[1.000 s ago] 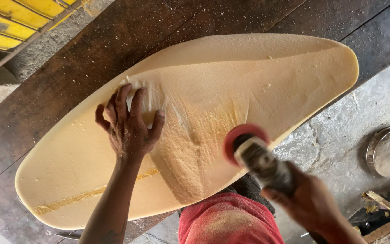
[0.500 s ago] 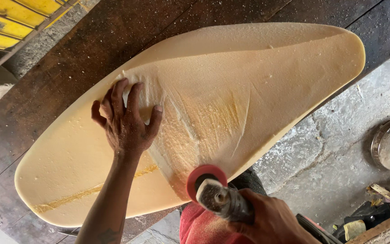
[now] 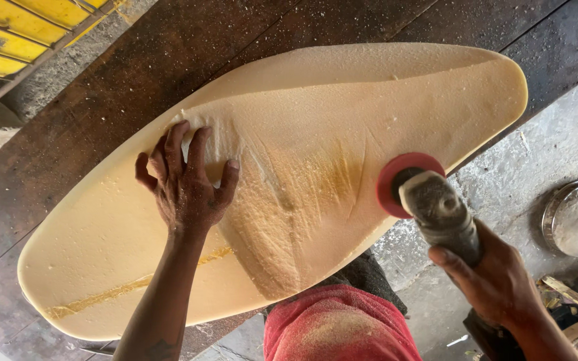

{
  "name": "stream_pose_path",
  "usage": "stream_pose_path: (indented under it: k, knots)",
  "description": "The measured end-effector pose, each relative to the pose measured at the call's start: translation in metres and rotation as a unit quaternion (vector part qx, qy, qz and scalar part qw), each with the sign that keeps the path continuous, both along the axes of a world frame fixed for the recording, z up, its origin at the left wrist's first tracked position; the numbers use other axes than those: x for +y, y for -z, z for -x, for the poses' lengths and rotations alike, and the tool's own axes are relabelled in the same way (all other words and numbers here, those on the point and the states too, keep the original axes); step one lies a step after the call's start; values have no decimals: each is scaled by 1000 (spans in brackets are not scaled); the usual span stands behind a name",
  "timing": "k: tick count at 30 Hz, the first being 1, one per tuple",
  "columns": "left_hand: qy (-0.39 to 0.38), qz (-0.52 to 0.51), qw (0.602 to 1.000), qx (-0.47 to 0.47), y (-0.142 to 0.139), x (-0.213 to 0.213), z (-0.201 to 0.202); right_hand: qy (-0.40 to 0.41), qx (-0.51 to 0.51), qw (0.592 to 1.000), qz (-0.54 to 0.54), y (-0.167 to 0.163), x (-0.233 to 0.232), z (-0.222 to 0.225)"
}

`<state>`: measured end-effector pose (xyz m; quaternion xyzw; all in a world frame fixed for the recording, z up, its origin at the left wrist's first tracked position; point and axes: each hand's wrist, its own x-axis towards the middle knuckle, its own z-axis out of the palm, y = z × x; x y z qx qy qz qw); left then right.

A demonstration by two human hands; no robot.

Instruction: The person uses a power sander to smooth the surface of a surfboard blank resting on a wooden workbench. They move the sander across the board's surface, generating foam dust, and occasionally wipe the surface with their hand.

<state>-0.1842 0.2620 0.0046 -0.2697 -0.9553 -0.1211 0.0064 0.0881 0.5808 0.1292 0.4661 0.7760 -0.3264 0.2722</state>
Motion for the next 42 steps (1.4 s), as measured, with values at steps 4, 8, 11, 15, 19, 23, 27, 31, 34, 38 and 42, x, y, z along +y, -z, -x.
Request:
stream_pose_path:
  k: [4, 8, 11, 15, 19, 23, 27, 31, 34, 38, 42]
  knots:
    - [6, 7, 1000, 12, 1, 0, 1, -23, -100, 991, 86, 4, -31, -5]
    - [4, 8, 1000, 8, 1, 0, 1, -121, -52, 978, 161, 7, -80, -1]
    - [6, 6, 1000, 11, 1, -1, 1, -168, -58, 962, 206, 6, -100, 8]
    - [7, 2, 1000, 20, 3, 0, 0, -181, -78, 951, 239, 2, -103, 14]
    - [5, 3, 1000, 16, 4, 1, -1, -144, -66, 964, 214, -3, -88, 9]
    - [8, 3, 1000, 22, 4, 2, -1, -130, -102, 971, 172, -4, -60, 6]
    - [5, 1, 1000, 18, 4, 2, -1, -108, -121, 976, 143, 0, -26, 1]
    - [2, 16, 1000, 20, 5, 3, -1, -73, -113, 985, 109, 7, 18, -9]
    - [2, 13, 1000, 16, 5, 3, 0, -64, -108, 988, 90, 12, 56, -12]
    - [-2, 16, 1000, 17, 4, 4, 0, -67, -118, 991, -11, 14, 98, -1]
    - [-9, 26, 999, 18, 3, 4, -1, -62, -115, 991, -11, 4, 84, 3]
